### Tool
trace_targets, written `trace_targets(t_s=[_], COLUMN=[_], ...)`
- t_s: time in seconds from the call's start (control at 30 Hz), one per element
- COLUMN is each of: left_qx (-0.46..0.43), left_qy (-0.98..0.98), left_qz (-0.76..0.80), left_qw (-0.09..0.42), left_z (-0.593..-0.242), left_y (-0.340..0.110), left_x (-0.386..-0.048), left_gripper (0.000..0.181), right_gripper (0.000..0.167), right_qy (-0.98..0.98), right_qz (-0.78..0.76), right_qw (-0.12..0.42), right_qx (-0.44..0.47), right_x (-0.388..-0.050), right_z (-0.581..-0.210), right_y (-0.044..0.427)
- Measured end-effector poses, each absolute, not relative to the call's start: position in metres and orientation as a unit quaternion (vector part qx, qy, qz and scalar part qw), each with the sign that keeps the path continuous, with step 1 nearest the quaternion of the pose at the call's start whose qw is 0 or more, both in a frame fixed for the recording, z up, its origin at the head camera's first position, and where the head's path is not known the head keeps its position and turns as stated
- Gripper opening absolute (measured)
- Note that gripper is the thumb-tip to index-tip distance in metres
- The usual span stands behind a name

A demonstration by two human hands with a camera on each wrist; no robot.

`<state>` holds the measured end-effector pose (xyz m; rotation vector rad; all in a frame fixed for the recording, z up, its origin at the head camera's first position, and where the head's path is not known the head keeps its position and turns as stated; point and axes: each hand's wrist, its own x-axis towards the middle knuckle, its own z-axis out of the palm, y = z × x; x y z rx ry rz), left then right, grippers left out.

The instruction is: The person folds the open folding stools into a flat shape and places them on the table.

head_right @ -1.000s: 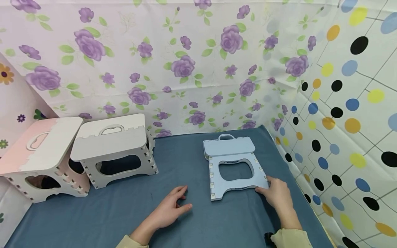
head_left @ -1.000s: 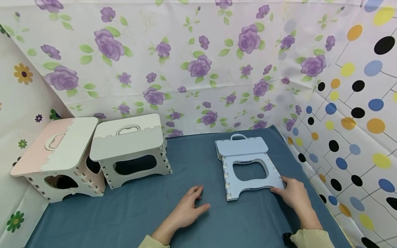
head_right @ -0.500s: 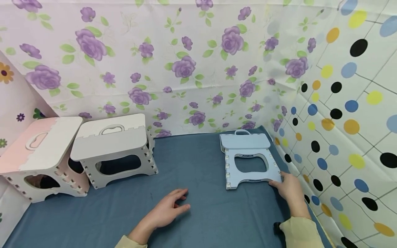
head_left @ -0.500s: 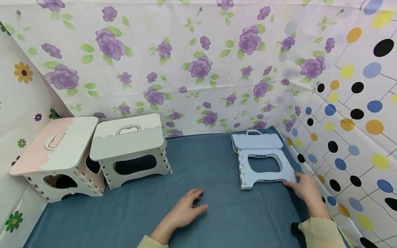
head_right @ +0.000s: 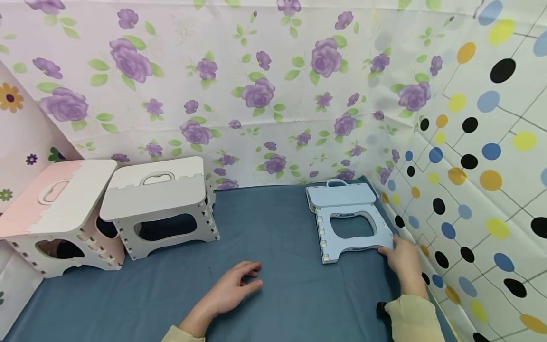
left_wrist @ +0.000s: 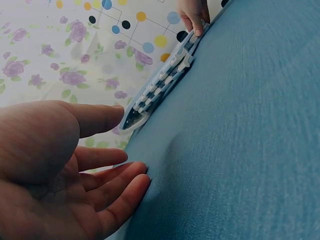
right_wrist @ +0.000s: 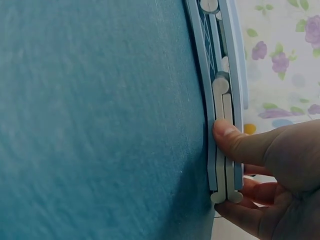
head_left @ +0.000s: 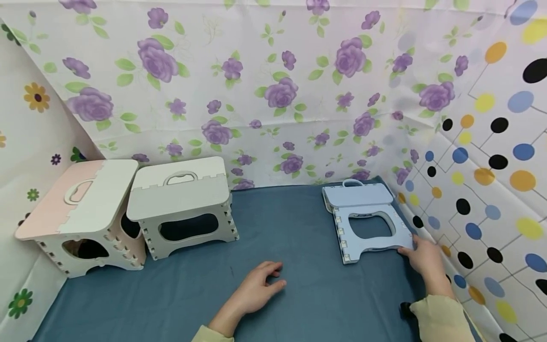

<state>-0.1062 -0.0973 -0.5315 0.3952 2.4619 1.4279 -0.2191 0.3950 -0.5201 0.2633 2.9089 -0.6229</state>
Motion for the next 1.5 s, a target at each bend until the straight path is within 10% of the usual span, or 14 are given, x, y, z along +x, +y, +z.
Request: trace_targets(t_s=[0.93, 1.23, 1.5], left_qx=[0.125, 0.04, -0.052], left_qy=[0.826, 0.854, 0.857], left_qz=[0.516, 0.513, 0.513], left_qw=[0.188, 0.081, 0.001], left_z=[-0.521, -0.517, -0.512], left_y=[-0.11, -0.154, -0.193], left_x=[-0.107, -0.101, -0.092], left_gripper=[0.06, 0.057, 0.053], right_gripper=[0.076, 0.047, 0.041], right_qy=[0.961, 0.924, 0.915], right_qz=[-0.258, -0.316, -0.336], right_qw=[-0.083, -0.213, -0.223], right_qx=[0.047, 0.008, 0.0], right_x=[-0.193, -0.196, -0.197], right_z=[-0.506, -0.506, -0.509], right_y=[0.349, 0.305, 0.278])
